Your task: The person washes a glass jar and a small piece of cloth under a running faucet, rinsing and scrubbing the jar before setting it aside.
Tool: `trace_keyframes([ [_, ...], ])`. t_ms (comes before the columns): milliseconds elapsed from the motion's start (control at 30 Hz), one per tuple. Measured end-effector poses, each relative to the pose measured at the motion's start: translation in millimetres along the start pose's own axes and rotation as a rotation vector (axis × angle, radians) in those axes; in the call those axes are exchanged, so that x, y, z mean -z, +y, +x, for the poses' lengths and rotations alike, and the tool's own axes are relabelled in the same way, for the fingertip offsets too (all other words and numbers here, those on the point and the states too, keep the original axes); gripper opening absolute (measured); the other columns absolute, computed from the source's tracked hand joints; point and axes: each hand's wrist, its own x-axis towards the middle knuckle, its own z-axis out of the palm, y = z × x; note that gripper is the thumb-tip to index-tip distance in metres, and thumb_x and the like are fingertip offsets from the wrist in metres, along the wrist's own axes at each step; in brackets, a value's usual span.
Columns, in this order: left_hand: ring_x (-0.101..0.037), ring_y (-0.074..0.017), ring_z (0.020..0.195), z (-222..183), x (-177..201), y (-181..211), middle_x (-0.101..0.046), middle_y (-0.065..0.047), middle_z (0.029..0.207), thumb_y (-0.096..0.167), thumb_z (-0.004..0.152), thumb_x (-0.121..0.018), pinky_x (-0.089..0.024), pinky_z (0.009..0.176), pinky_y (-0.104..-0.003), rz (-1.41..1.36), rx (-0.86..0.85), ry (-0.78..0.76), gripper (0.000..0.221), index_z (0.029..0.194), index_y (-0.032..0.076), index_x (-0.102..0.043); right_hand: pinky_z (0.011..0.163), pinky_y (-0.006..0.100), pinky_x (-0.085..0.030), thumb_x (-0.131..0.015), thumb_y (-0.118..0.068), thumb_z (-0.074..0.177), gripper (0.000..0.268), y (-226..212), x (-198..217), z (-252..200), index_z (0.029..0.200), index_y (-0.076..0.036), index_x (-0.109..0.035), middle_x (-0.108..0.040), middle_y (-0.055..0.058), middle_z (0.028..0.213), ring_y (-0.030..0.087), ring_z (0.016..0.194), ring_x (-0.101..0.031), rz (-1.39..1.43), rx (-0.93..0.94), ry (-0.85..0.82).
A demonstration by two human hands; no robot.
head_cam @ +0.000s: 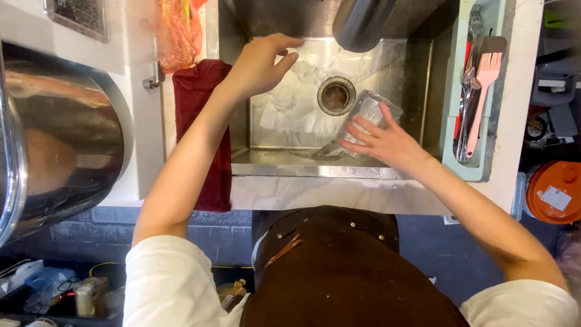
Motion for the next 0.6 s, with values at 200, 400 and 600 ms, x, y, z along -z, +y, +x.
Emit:
trace_keyframes([
  [200, -0.07, -0.031, 0.108, -1.5, -2.5, 12.6, -0.072, -0.014, 0.12, 0.019, 0.103, -0.064, -0.053, 0.092, -0.044, 0.072, -0.044, 0.01, 0.03, 0.13, 0.007, -0.069, 0.117, 0.062, -0.026, -0.067, -0.02, 0.087, 0.084, 31.8, 4.8, -51.8, 0.162, -0.033, -0.029, -0.045, -0.001, 0.155, 0.02, 0.147, -0.035, -0.302, 0.027, -0.07],
  [400, -0.071, -0.0262, 0.108, 13.6, -16.7, 26.2, -0.07, -0.013, 0.121, 0.014, 0.104, -0.064, -0.055, 0.088, -0.038, -0.059, -0.076, 0.033, 0.031, 0.133, 0.007, -0.067, 0.118, 0.071, -0.021, -0.088, -0.019, 0.068, 0.098, 67.7, 43.3, -44.6, 0.154, -0.033, -0.042, -0.049, 0.006, 0.148, 0.027, 0.146, -0.04, 0.13, -0.499, 0.159],
  [600, -0.072, -0.0219, 0.11, 9.7, -20.2, 39.8, -0.067, -0.012, 0.127, 0.01, 0.104, -0.063, -0.059, 0.09, -0.033, -0.21, -0.019, 0.106, 0.03, 0.133, 0.007, -0.065, 0.124, 0.051, -0.041, -0.101, -0.025, 0.07, 0.111, 62.3, 39.6, 9.3, 0.159, -0.01, -0.037, -0.049, 0.017, 0.153, 0.033, 0.145, -0.049, 1.035, -0.801, 0.682],
])
